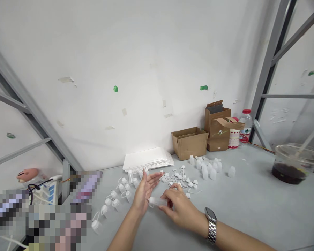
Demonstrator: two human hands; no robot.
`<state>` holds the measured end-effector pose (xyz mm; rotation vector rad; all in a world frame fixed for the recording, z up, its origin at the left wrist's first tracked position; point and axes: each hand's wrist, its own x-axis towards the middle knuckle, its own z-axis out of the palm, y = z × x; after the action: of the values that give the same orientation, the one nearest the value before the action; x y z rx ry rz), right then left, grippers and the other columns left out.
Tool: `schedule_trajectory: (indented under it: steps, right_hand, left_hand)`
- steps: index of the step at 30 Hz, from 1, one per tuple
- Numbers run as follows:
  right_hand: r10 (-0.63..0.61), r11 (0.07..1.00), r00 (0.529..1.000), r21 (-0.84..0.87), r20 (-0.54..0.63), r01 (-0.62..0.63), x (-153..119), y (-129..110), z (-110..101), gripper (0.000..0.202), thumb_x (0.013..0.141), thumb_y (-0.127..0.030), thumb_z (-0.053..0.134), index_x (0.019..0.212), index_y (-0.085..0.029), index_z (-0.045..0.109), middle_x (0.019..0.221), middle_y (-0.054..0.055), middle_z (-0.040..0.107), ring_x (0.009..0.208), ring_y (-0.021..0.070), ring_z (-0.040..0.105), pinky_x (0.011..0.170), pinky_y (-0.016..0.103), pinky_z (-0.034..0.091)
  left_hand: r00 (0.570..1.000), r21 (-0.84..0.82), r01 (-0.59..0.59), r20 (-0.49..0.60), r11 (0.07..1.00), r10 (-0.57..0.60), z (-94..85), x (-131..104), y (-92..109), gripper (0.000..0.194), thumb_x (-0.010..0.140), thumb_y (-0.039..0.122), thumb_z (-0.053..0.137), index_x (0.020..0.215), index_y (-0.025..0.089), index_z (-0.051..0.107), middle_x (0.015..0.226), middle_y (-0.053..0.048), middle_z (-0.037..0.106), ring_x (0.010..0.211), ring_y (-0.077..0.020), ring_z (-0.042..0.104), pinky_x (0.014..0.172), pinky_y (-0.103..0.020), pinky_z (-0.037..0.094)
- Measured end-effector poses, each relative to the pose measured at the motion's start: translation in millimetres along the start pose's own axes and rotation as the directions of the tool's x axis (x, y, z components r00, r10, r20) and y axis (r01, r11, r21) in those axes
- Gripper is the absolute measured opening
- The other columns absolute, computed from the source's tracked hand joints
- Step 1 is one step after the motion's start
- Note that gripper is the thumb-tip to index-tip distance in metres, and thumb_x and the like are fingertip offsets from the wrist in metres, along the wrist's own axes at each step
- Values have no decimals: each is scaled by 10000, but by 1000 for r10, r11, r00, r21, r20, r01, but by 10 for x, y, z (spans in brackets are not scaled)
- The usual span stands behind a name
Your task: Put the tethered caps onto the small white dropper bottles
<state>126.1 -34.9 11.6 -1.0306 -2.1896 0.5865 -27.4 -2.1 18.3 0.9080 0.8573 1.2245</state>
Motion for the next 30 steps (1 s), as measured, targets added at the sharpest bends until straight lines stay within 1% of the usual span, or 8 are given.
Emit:
schedule_trajectory:
  steps: [5, 8, 12, 16, 21, 30]
  right_hand:
    - [10, 1000, 1000, 2, 10, -10, -2, -4, 1, 52, 769, -227, 589, 779, -191, 554, 650, 4, 606, 702, 190, 530, 805, 367, 363]
    - [8, 1000, 1000, 4, 9, -8, 2, -1, 1, 51, 772, -225, 586, 779, -188, 551, 650, 1, 605, 691, 183, 531, 815, 365, 356]
    - [11, 1000, 1000, 27, -15, -11, 14, -7, -27, 53, 783, -233, 568, 776, -184, 548, 634, -7, 592, 661, 170, 526, 821, 363, 356]
    - [35, 999, 999, 37, -18, -35, 23, -9, -44, 81, 791, -259, 560, 764, -185, 543, 641, -1, 585, 694, 181, 527, 795, 352, 372]
    - [23, 999, 999, 41, -34, -22, 20, 13, -7, 86, 805, -255, 541, 745, -194, 532, 642, -6, 577, 718, 181, 516, 801, 347, 367]
    - [14, 999, 1000, 35, -15, -13, 9, 22, 12, 77, 807, -236, 538, 748, -188, 523, 652, -5, 572, 709, 179, 512, 803, 349, 360]
  left_hand:
    - [1000, 22, 30, -8, 999, -30, -15, 23, -42, 593, 770, 621, 350, 910, 143, 673, 1095, -133, 647, 1133, -246, 499, 1017, -358, 271]
    - [999, -15, 37, -11, 999, -37, -26, 24, -32, 577, 783, 604, 351, 897, 140, 675, 1091, -140, 648, 1131, -246, 502, 1016, -359, 276]
    - [1000, -84, -9, 7, 996, 9, -46, 9, 32, 558, 804, 575, 345, 900, 132, 670, 1107, -147, 637, 1157, -253, 476, 1015, -371, 274]
    - [999, -59, -44, 5, 997, 44, -51, 0, 65, 547, 815, 560, 338, 908, 132, 667, 1096, -139, 643, 1159, -256, 471, 1021, -380, 256]
    - [999, -20, -16, 36, 1000, 17, -14, 1, 27, 558, 818, 562, 323, 902, 132, 669, 1081, -133, 653, 1126, -257, 502, 1017, -387, 264]
    - [999, -34, 38, 24, 999, -37, 16, -5, -25, 570, 817, 562, 329, 914, 112, 664, 1075, -138, 655, 1110, -246, 518, 1017, -371, 271]
